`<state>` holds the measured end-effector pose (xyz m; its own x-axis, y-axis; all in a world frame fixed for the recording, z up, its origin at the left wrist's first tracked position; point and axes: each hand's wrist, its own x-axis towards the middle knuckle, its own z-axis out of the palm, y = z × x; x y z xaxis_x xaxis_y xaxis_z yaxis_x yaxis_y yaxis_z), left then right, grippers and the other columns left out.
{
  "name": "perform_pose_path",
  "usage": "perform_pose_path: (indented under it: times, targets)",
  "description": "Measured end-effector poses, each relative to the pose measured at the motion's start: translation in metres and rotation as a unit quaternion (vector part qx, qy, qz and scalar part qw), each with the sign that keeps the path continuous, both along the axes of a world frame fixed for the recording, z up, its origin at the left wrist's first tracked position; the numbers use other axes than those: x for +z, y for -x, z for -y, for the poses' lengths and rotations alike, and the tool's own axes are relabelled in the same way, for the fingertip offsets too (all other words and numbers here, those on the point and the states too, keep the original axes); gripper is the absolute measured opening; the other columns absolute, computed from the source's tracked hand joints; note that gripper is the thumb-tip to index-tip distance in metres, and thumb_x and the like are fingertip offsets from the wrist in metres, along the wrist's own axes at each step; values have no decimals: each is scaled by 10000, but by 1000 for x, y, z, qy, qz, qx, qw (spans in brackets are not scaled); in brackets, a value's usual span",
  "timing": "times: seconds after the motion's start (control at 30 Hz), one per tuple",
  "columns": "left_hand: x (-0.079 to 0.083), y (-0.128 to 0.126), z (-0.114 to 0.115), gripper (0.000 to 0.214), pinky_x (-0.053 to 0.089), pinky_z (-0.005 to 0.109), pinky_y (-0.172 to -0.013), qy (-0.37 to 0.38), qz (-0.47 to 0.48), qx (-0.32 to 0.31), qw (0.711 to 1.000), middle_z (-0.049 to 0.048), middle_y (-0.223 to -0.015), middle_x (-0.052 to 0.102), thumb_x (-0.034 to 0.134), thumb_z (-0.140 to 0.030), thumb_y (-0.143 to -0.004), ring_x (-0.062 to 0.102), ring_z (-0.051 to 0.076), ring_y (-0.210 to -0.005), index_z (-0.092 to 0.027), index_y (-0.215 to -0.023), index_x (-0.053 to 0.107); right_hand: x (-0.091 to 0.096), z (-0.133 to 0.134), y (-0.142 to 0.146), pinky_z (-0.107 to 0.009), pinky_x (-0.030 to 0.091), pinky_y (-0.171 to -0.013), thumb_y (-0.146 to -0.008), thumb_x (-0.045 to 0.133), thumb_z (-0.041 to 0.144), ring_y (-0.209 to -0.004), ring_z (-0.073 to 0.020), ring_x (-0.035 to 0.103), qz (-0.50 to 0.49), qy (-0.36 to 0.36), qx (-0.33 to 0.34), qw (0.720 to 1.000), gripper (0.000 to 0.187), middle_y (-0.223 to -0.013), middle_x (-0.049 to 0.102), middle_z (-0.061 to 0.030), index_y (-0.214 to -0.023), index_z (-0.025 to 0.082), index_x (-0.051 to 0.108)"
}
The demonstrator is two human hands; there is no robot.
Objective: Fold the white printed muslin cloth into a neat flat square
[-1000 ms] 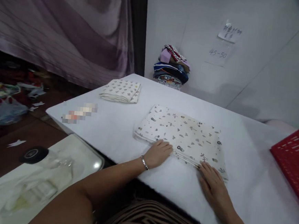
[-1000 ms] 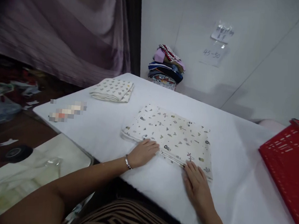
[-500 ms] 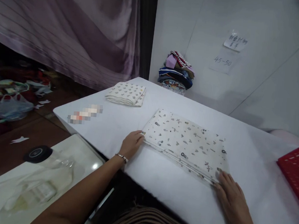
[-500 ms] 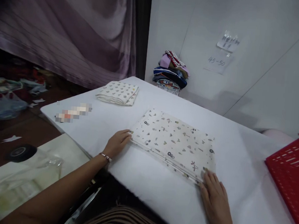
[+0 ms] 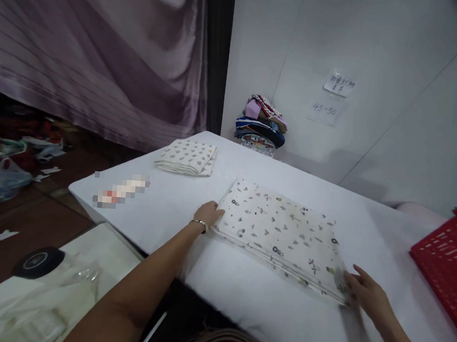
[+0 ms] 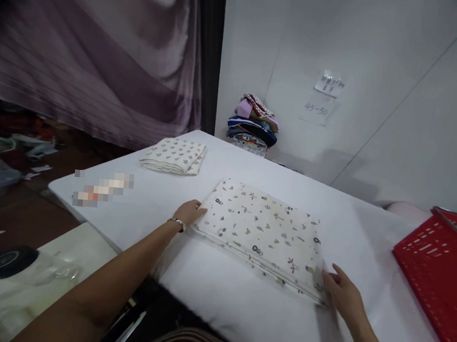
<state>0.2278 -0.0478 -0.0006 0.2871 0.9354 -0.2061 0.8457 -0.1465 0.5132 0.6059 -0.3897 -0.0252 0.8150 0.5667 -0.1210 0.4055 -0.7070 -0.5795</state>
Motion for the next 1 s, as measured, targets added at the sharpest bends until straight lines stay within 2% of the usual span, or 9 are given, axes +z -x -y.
perform_pose_path:
  times: [0.07,0.17,0.33,0.5,0.6,0.73,0.87,0.93,1.0]
  targets:
    - [-1,-3,-8,270,420,277,-713,24,-6,-14,1000,91,-946,692,562,-402,-714,624,225,-887,-177,-853,615,5,-11,-5,-342,508,-687,-671,552,574,-694,-232,641,-53,21,-4,998,757,-866,707,-84,-1260,99,516]
    - [1,-6,-11,225,412,279,-643,41,-6,-26,999,91,-793,696,579,-406,-694,635,229,-790,-184,-660,585,9,-22,-2,-348,500,-656,-638,560,615,-710,-249,640,-84,53,-17,995,719,-875,694,-115,-1150,110,584]
    - [8,-8,-3,215,396,277,-605,35,14,-12,999,78,-820,686,564,-405,-702,625,221,-775,-191,-720,555,14,-28,9,-370,490,-676,-572,609,660,-817,-289,629,-92,80,-9,993,617,-926,678,-153,-908,144,633]
    - [12,-7,-1,252,398,256,-595,51,48,-3,998,57,-777,672,543,-443,-731,615,190,-742,-192,-726,521,23,-27,22,-360,465,-702,-556,628,648,-814,-283,612,-77,51,-6,996,527,-801,675,-100,-771,167,629]
    - [11,-4,-1,270,395,262,-609,40,42,4,998,53,-774,671,531,-463,-742,613,192,-742,-195,-767,516,25,-25,27,-346,462,-685,-571,621,646,-802,-278,612,-68,38,-21,997,523,-769,671,-84,-785,169,629]
    - [8,-5,2,309,407,284,-671,6,7,-13,1000,88,-881,677,487,-497,-763,619,228,-857,-197,-806,542,23,-22,27,-367,473,-738,-564,641,616,-906,-312,613,-77,41,-38,995,589,-921,679,-144,-904,136,648]
    - [9,-8,0,326,427,292,-729,46,44,-18,998,147,-1042,656,582,-460,-693,599,272,-981,-167,-835,581,22,-21,26,-385,483,-781,-588,643,584,-977,-327,608,-103,40,-32,993,643,-1020,670,-174,-1035,122,646]
    - [11,-7,-4,331,440,284,-680,71,53,-21,996,145,-994,667,602,-467,-676,617,267,-921,-160,-797,590,22,-21,26,-383,498,-762,-612,636,575,-949,-322,623,-115,35,-20,993,631,-995,685,-157,-1066,137,644]
    - [13,-5,-7,343,436,272,-576,111,75,-13,991,113,-878,678,606,-493,-675,632,233,-774,-165,-777,588,20,-19,27,-376,512,-734,-629,637,566,-902,-316,640,-98,2,-10,995,610,-940,702,-140,-1071,146,651]
